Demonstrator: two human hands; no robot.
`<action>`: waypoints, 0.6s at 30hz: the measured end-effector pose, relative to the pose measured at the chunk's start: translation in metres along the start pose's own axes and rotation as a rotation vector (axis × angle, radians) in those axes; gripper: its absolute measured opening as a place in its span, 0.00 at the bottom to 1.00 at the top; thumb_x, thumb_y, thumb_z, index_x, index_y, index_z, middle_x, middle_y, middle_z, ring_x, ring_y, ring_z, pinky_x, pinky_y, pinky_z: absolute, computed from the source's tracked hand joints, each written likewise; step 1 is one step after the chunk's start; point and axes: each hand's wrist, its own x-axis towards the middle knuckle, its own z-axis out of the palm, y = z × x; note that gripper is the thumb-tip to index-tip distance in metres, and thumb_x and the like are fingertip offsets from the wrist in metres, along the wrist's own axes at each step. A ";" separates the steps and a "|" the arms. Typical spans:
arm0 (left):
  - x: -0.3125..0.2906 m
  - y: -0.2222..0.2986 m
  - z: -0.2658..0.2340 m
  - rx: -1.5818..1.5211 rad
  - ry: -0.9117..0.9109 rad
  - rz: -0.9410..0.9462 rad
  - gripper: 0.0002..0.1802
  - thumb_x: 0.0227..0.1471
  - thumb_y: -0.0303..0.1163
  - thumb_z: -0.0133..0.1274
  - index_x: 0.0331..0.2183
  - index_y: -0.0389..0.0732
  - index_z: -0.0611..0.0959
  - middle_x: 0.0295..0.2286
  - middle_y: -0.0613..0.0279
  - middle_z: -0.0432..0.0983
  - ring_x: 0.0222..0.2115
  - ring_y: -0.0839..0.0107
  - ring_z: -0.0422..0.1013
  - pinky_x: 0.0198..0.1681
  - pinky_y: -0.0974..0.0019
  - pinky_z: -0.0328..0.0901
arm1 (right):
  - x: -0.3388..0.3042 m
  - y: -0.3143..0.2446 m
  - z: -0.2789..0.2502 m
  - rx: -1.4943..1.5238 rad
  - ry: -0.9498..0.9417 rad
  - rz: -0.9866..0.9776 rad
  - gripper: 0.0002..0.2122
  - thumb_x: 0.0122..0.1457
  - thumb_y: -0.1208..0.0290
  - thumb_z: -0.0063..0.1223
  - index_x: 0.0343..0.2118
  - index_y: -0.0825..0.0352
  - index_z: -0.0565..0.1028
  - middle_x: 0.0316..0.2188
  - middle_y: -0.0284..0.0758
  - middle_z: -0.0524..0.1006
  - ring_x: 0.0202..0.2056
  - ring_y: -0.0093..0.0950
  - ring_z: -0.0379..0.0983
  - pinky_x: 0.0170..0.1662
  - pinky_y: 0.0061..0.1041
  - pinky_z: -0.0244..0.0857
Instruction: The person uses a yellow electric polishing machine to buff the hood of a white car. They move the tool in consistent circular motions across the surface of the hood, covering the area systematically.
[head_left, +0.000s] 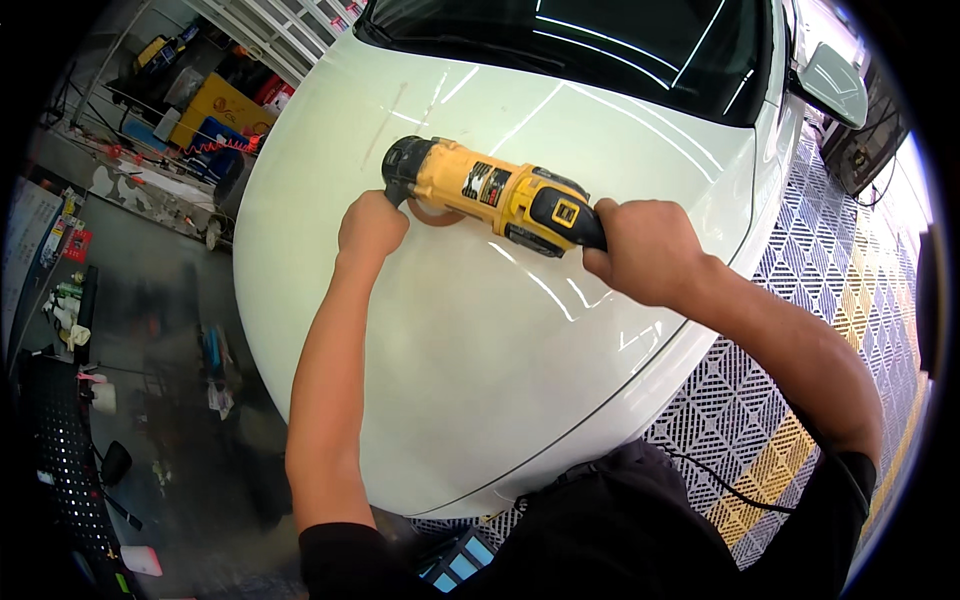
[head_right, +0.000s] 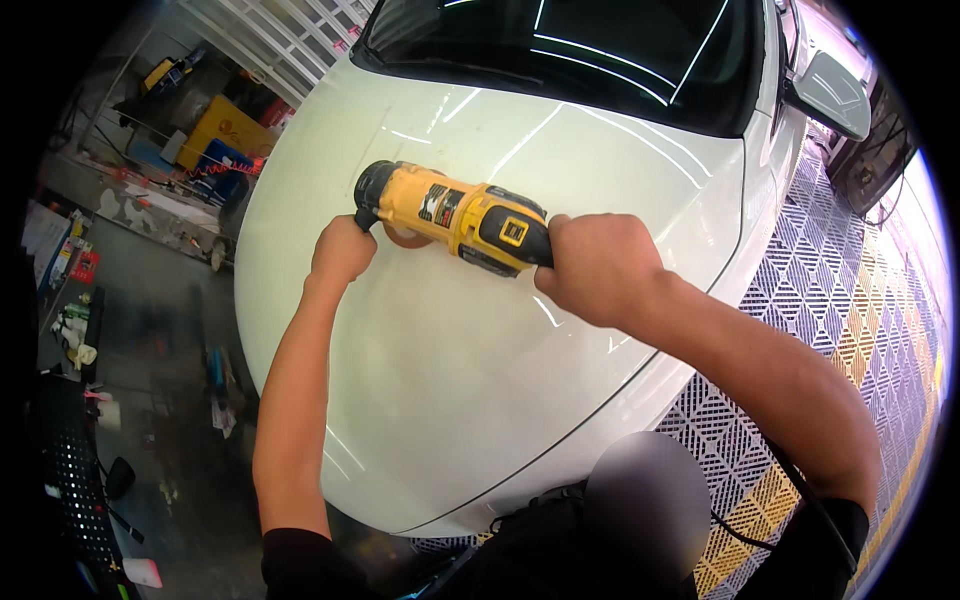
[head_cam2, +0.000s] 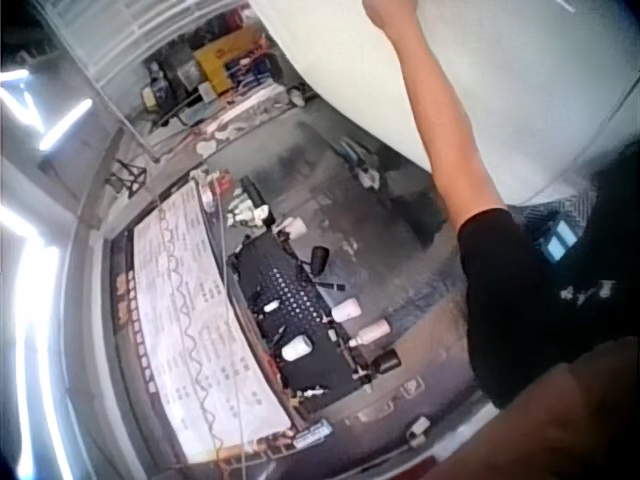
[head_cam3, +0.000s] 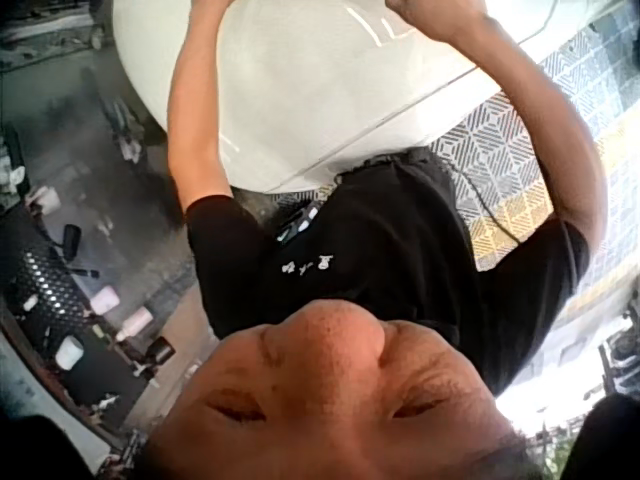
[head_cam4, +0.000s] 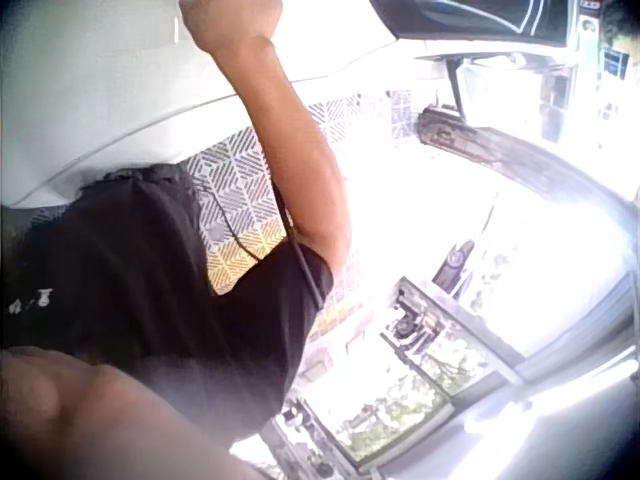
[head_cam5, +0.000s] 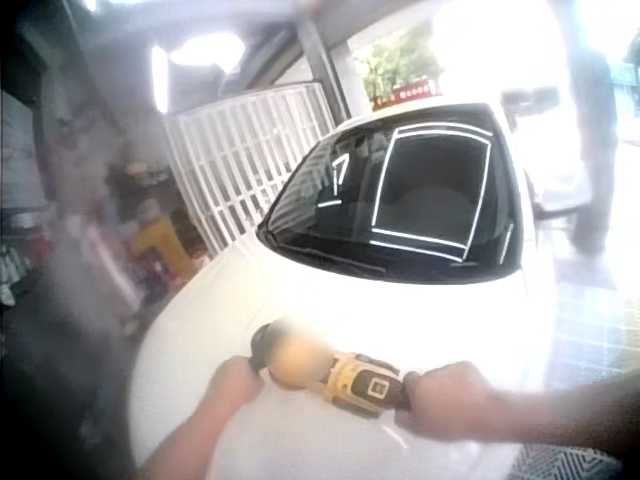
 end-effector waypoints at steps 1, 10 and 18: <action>0.015 0.011 -0.003 0.007 -0.001 0.009 0.14 0.59 0.31 0.60 0.43 0.36 0.93 0.42 0.41 0.90 0.46 0.41 0.86 0.49 0.46 0.79 | 0.010 0.004 -0.005 -0.006 -0.012 0.039 0.16 0.63 0.60 0.63 0.42 0.70 0.83 0.30 0.47 0.85 0.35 0.47 0.86 0.45 0.45 0.80; 0.110 0.115 -0.023 0.068 -0.005 0.148 0.22 0.63 0.45 0.66 0.46 0.35 0.93 0.45 0.45 0.91 0.49 0.47 0.86 0.53 0.51 0.79 | 0.059 0.042 -0.061 -0.002 -0.090 0.281 0.17 0.71 0.58 0.59 0.49 0.69 0.86 0.36 0.44 0.86 0.39 0.36 0.86 0.49 0.39 0.80; 0.118 0.162 -0.024 0.108 -0.057 0.158 0.27 0.66 0.54 0.65 0.49 0.38 0.93 0.48 0.48 0.90 0.50 0.50 0.86 0.54 0.53 0.79 | 0.050 0.059 -0.071 0.168 -0.062 0.354 0.15 0.67 0.64 0.60 0.47 0.73 0.85 0.33 0.47 0.85 0.36 0.41 0.85 0.48 0.43 0.78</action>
